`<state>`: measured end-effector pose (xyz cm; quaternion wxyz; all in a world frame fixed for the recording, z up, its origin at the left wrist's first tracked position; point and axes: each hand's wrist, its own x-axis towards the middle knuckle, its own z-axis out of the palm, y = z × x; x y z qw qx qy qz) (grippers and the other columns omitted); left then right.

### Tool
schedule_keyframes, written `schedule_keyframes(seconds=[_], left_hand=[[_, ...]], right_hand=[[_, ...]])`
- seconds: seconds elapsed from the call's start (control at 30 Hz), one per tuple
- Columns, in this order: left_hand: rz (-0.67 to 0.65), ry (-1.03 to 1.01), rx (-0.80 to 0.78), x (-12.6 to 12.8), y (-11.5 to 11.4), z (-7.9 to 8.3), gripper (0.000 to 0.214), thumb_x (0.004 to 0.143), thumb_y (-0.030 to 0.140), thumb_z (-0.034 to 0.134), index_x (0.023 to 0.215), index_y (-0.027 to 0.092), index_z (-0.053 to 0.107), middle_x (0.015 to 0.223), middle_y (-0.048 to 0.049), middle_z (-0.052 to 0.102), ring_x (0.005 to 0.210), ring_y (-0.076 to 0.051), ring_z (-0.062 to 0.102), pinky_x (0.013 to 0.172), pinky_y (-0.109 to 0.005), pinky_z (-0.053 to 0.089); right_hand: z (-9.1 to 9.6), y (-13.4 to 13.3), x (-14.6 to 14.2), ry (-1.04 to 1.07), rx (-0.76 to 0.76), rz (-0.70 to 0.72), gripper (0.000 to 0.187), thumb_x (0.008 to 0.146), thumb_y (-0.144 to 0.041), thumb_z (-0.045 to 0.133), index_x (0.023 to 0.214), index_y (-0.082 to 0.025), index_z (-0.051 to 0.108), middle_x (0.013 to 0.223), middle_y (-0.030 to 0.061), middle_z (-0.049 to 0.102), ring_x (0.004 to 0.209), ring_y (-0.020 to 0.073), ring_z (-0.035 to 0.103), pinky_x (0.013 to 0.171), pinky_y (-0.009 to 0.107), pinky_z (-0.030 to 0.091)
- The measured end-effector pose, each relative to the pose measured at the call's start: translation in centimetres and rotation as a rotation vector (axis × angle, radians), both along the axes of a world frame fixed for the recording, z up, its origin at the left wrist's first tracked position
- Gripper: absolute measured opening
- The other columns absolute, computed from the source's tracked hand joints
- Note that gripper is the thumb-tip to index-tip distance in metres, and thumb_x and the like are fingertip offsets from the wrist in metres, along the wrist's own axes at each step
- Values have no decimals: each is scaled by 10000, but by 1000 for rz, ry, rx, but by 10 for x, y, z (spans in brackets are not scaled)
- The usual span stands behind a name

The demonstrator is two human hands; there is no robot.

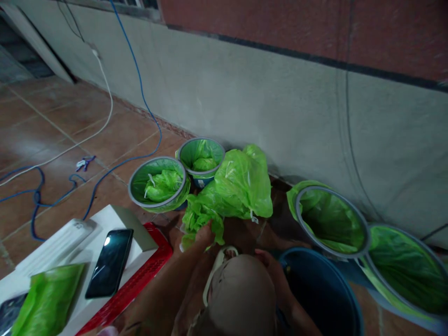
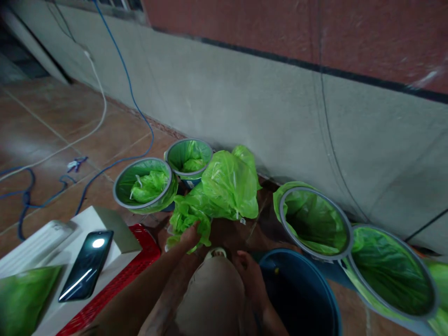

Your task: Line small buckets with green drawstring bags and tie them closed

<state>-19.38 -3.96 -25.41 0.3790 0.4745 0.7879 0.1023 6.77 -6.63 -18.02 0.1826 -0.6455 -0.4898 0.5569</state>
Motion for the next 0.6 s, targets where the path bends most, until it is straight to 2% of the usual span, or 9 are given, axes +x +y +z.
schedule_keyframes(seconds=[0.1, 0.2, 0.3, 0.37, 0.4, 0.5, 0.6], left_hand=[[74, 38, 15, -3, 7, 10, 254, 774, 122, 496, 976, 105, 648, 912, -169, 684, 912, -279, 654, 822, -377, 467], [137, 7, 88, -12, 4, 32, 173, 808, 196, 484, 829, 137, 645, 758, -83, 665, 766, -211, 641, 712, -289, 462], [271, -281, 252, -14, -8, 62, 175, 787, 267, 512, 802, 149, 641, 638, -16, 620, 603, -153, 579, 571, -232, 422], [367, -529, 361, -10, -16, 83, 205, 757, 301, 542, 849, 154, 653, 625, 6, 616, 561, -136, 553, 532, -220, 414], [385, -618, 386, -7, -19, 92, 222, 745, 315, 560, 866, 156, 657, 629, 11, 619, 553, -131, 548, 525, -217, 417], [373, -728, 418, -5, -21, 116, 216, 718, 335, 606, 825, 155, 662, 615, 20, 612, 525, -112, 522, 505, -207, 413], [387, -661, 509, -18, -16, 131, 181, 715, 329, 616, 742, 153, 646, 603, 25, 597, 529, -102, 508, 511, -199, 408]], right_hand=[[17, 1, -3, 26, -2, 38, 360, 717, -428, 615, 997, -207, 665, 989, 109, 737, 959, 299, 676, 848, 410, 514], [21, 19, -9, -14, 31, 77, 423, 757, -482, 573, 1033, -176, 672, 1037, 127, 725, 970, 282, 675, 843, 393, 520], [12, 41, -31, 11, -22, 137, 606, 702, -480, 649, 1220, -170, 602, 1184, 146, 671, 964, 251, 680, 813, 360, 533], [6, 53, -54, 19, 17, 194, 734, 633, -425, 722, 1299, -170, 548, 1225, 148, 651, 977, 245, 671, 830, 359, 525], [4, 58, -65, 13, 66, 237, 706, 627, -394, 727, 1276, -163, 569, 1180, 139, 674, 979, 248, 666, 847, 364, 516], [12, 71, -84, -29, 196, 257, 390, 707, -352, 629, 1033, -150, 699, 927, 101, 735, 852, 246, 675, 802, 375, 520], [39, 86, -67, 66, 270, 51, 316, 740, -380, 584, 919, -162, 726, 874, 80, 738, 727, 215, 667, 675, 336, 535]])
